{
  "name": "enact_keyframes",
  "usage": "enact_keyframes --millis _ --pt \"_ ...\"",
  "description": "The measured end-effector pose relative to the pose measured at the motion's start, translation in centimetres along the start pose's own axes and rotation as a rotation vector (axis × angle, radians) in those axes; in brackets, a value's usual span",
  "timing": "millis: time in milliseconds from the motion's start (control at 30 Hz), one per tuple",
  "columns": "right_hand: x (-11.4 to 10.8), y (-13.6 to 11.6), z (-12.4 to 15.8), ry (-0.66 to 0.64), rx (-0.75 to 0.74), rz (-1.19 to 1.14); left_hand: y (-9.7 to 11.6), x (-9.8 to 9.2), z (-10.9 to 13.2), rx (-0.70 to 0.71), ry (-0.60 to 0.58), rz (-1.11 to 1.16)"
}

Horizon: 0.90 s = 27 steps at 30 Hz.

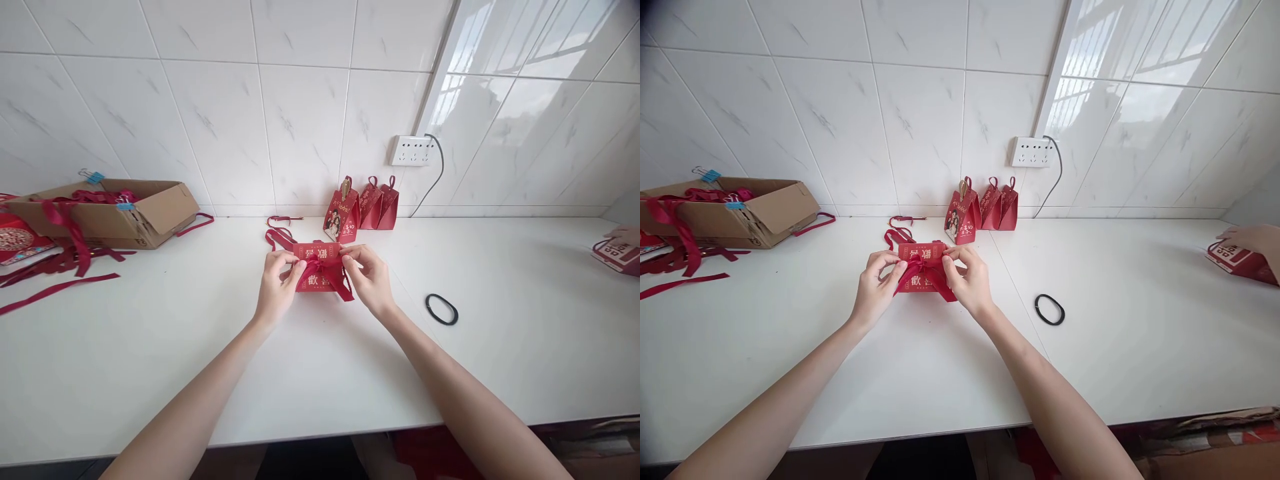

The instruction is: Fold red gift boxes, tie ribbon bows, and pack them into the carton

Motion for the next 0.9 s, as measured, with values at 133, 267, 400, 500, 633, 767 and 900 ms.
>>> enact_keyframes --millis 133,267,400,500,633,767,900 --pt "-0.2 0.4 -0.3 0.013 0.045 -0.018 -0.2 0.1 0.0 -0.051 0.011 0.02" --pt "-0.1 1.1 -0.4 0.001 0.151 -0.157 -0.6 0.2 0.2 -0.068 0.052 0.054" --pt "0.3 1.6 -0.6 -0.016 0.295 -0.312 -1.0 0.3 0.4 -0.112 0.098 0.12" --pt "0.5 1.8 -0.7 -0.019 0.345 -0.357 -1.3 0.4 0.5 -0.164 0.123 0.153" --pt "0.5 2.0 -0.7 -0.035 0.339 -0.368 -1.9 0.3 0.5 -0.231 0.152 0.164" --pt "0.6 2.4 -0.6 -0.056 0.353 -0.421 -2.2 0.3 0.6 -0.245 0.139 0.197" --pt "1.0 2.7 -0.6 -0.099 0.35 -0.481 -2.0 0.6 0.8 -0.274 0.145 0.266"
Point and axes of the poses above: each hand's wrist, its own z-axis away from the middle knuckle, its own x-axis out of the palm, y = z × x, the point moved 3 cm from there along -z, towards the middle knuckle, and after that the axes turned 5 degrees about z, right-handed, at the moved point
